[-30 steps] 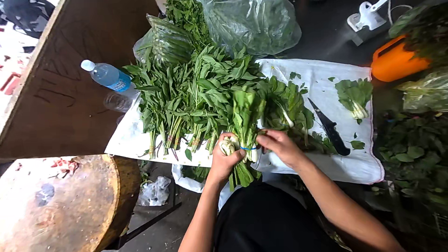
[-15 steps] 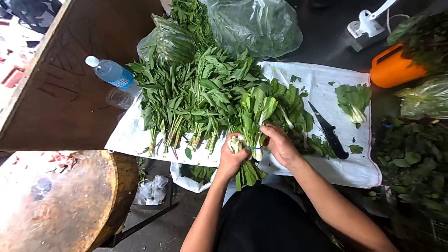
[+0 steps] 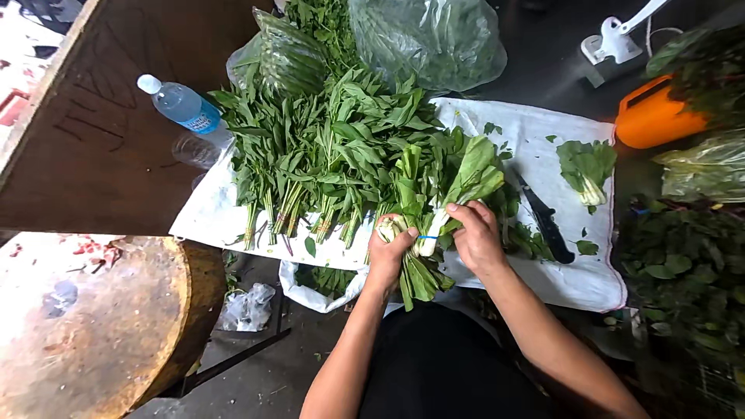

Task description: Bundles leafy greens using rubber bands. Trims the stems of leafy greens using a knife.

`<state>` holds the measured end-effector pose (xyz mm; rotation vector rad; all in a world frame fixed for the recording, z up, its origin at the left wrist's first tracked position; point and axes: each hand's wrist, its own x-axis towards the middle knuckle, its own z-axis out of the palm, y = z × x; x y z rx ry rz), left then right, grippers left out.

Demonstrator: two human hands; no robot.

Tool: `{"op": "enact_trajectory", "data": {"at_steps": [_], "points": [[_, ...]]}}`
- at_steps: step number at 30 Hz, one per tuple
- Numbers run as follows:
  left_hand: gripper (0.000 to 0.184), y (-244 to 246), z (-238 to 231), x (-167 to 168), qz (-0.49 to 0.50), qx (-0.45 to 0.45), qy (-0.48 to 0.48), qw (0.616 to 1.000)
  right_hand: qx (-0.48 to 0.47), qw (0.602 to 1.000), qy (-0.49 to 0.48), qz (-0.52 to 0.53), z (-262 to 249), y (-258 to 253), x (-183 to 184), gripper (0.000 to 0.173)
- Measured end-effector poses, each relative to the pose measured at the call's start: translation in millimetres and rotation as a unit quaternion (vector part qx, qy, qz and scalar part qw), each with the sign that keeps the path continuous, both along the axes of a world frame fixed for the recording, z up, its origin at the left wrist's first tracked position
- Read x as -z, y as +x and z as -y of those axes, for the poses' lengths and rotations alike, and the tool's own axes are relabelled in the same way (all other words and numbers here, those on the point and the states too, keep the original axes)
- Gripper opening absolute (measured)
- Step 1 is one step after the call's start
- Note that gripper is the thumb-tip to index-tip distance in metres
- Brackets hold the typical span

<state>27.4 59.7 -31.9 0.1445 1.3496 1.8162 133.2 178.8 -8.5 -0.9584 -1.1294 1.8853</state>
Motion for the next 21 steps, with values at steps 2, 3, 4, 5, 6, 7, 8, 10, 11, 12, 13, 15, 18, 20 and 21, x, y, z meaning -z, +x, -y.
{"op": "enact_trajectory", "data": {"at_steps": [2,3,4,5,6,7,8,10,11,12,13,15,18,20,21], "points": [[0.043,7,-2,-2,0.018,-0.024,-0.007,1.000,0.033,0.999,-0.024,-0.005,2,-2,2,0.003],[0.042,10,-4,-2,0.015,-0.034,-0.012,0.999,0.049,0.998,-0.037,-0.006,2,-4,3,0.004],[0.041,13,-6,-1,-0.001,-0.045,-0.018,0.999,0.065,0.996,-0.054,-0.004,2,-5,3,0.007],[0.040,15,-7,0,-0.031,-0.057,-0.025,0.998,0.078,0.994,-0.072,0.001,2,-7,3,0.008],[0.040,18,-8,2,-0.072,-0.068,-0.033,0.995,0.089,0.992,-0.094,0.008,1,-9,4,0.010],[0.040,21,-9,4,-0.112,-0.077,-0.038,0.990,0.097,0.989,-0.114,0.017,0,-11,6,0.010],[0.040,23,-10,4,-0.145,-0.085,-0.038,0.985,0.105,0.985,-0.134,0.027,-1,-13,8,0.011],[0.040,28,-11,6,-0.181,-0.100,-0.024,0.978,0.114,0.978,-0.172,0.042,-4,-17,11,0.011],[0.039,29,-12,7,-0.185,-0.108,-0.019,0.977,0.115,0.974,-0.188,0.046,-5,-20,13,0.012],[0.038,30,-13,7,-0.183,-0.115,-0.018,0.976,0.115,0.972,-0.199,0.047,-7,-21,16,0.014],[0.038,31,-14,8,-0.177,-0.124,-0.019,0.976,0.117,0.971,-0.205,0.046,-7,-24,18,0.016],[0.039,32,-17,11,-0.155,-0.144,-0.028,0.977,0.121,0.970,-0.210,0.036,-8,-30,21,0.019],[0.040,30,-19,11,-0.117,-0.177,-0.053,0.976,0.156,0.967,-0.202,-0.002,-10,-36,29,0.019],[0.041,23,-16,11,-0.099,-0.210,-0.067,0.970,0.193,0.963,-0.188,-0.033,-27,-32,35,0.027],[0.042,16,-12,12,-0.095,-0.217,-0.075,0.969,0.197,0.963,-0.177,-0.038,-42,-27,39,0.033]]}}
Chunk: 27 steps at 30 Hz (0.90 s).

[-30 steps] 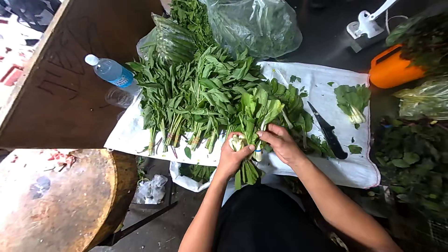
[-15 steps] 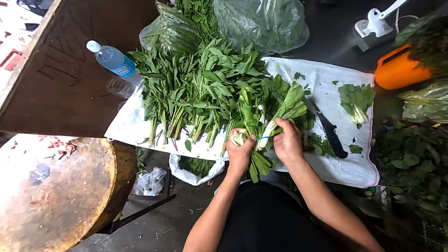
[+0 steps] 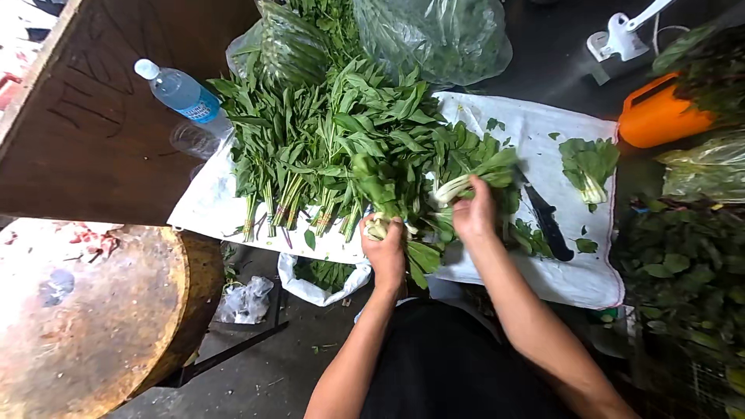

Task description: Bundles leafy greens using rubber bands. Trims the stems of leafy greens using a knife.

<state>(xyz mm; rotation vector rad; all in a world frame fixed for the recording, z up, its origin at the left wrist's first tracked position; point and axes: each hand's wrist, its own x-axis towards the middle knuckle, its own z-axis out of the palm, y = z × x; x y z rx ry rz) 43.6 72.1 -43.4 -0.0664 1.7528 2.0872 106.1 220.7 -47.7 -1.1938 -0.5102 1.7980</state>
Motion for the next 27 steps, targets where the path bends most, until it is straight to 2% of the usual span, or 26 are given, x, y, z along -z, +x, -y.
{"op": "enact_trajectory", "data": {"at_steps": [2,4,8,10,12,14,16,18,20,25,27], "points": [[0.042,-16,8,4,0.022,0.017,-0.001,1.000,-0.058,0.997,0.031,0.036,-24,12,5,0.035],[0.039,-28,11,8,0.069,0.048,0.037,0.996,-0.164,0.977,0.077,0.114,-35,17,4,0.033],[0.042,-32,11,6,0.111,0.082,0.094,0.986,-0.313,0.873,0.208,0.311,-41,20,0,0.059],[0.047,-33,12,5,0.075,0.102,0.079,0.989,-0.370,0.840,0.243,0.315,-27,20,-18,0.053],[0.048,-33,14,6,0.005,0.134,0.030,0.990,-0.453,0.808,0.277,0.256,-2,22,-37,0.038],[0.051,-31,16,6,-0.068,0.166,-0.020,0.984,-0.518,0.784,0.274,0.204,20,22,-45,0.032],[0.052,-30,20,5,-0.098,0.178,-0.016,0.979,-0.515,0.801,0.246,0.181,31,20,-41,0.032],[0.049,-32,23,3,-0.091,0.190,0.023,0.977,-0.484,0.837,0.213,0.143,32,22,-32,0.031],[0.048,-33,24,3,-0.080,0.200,0.043,0.975,-0.465,0.856,0.195,0.111,32,24,-27,0.032],[0.050,-30,22,2,0.022,0.214,0.046,0.975,-0.442,0.867,0.200,0.111,39,27,-19,0.027],[0.048,-32,23,1,0.075,0.234,0.045,0.968,-0.443,0.856,0.229,0.138,42,27,-20,0.021]]}}
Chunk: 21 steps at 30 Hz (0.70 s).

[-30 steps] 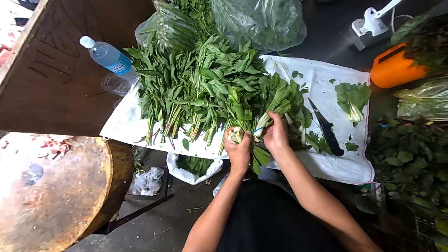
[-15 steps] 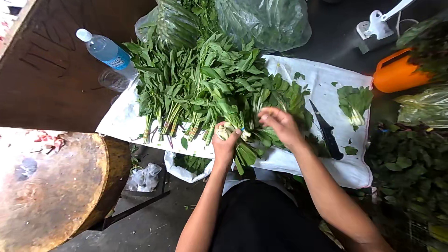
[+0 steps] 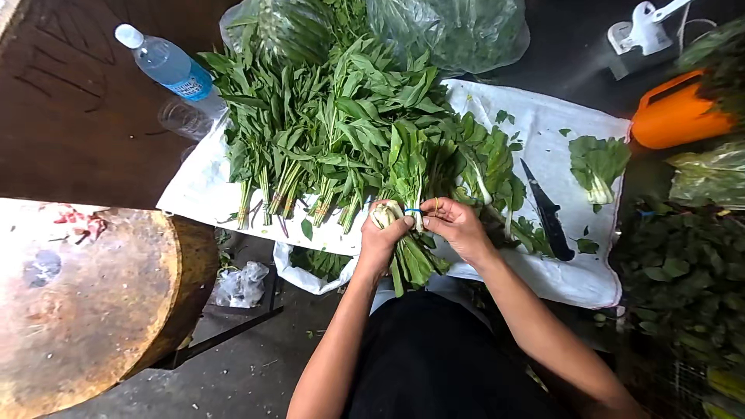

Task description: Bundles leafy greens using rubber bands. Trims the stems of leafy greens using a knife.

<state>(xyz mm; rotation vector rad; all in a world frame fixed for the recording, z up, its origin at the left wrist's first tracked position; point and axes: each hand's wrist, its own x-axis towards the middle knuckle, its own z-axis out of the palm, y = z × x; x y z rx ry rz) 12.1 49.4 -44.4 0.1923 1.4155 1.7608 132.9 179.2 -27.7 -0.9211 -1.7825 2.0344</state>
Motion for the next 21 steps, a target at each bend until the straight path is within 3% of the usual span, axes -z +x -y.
{"op": "enact_trajectory", "data": {"at_steps": [4,8,13,21], "points": [[0.048,-3,4,3,-0.004,0.053,-0.024,0.998,-0.055,0.986,0.149,0.045,-3,3,-6,0.013],[0.045,-1,5,1,-0.002,0.051,-0.043,0.998,-0.152,0.947,0.279,0.039,-16,2,-5,0.010],[0.042,13,-5,-1,0.043,-0.041,-0.071,0.996,-0.227,0.931,0.284,-0.028,-25,8,1,0.011],[0.027,27,-16,12,0.148,-0.158,-0.059,0.974,-0.176,0.927,0.331,-0.002,3,19,29,0.015]]}}
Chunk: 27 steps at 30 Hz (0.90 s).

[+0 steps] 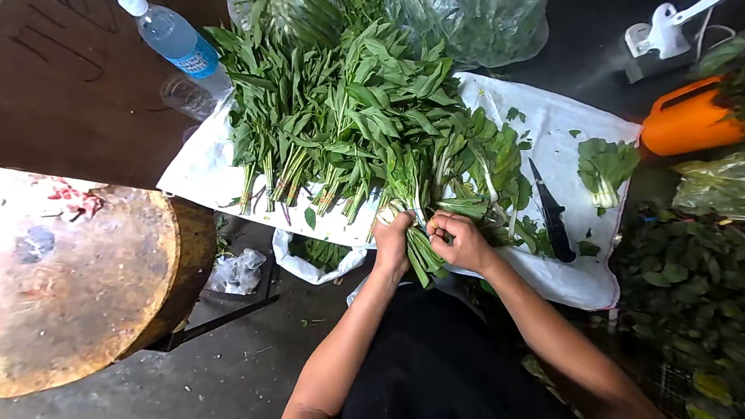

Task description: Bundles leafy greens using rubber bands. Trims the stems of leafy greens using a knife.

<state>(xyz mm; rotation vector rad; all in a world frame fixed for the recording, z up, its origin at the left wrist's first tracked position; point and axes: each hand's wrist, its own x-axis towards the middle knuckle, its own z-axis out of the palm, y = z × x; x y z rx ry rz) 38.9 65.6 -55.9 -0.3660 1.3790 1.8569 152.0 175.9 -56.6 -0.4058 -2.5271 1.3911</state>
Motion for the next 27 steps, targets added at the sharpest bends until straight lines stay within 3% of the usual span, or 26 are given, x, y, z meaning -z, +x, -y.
{"op": "enact_trajectory", "data": {"at_steps": [3,7,12,20,27], "points": [[0.026,0,3,8,-0.002,0.028,0.003,1.000,0.025,1.000,-0.018,-0.004,11,0,2,0.015],[0.044,-13,10,14,-0.043,0.096,0.029,0.994,0.095,0.995,-0.035,-0.020,18,4,6,0.016],[0.055,-21,15,17,-0.090,0.149,0.055,0.983,0.199,0.976,-0.076,-0.053,10,-3,-2,0.019],[0.044,-23,13,19,-0.110,0.170,0.033,0.979,0.045,0.996,0.081,0.016,-15,-18,-11,0.015],[0.039,-12,-4,14,-0.022,0.049,-0.012,0.998,-0.009,0.994,0.101,-0.050,-10,-1,10,0.016]]}}
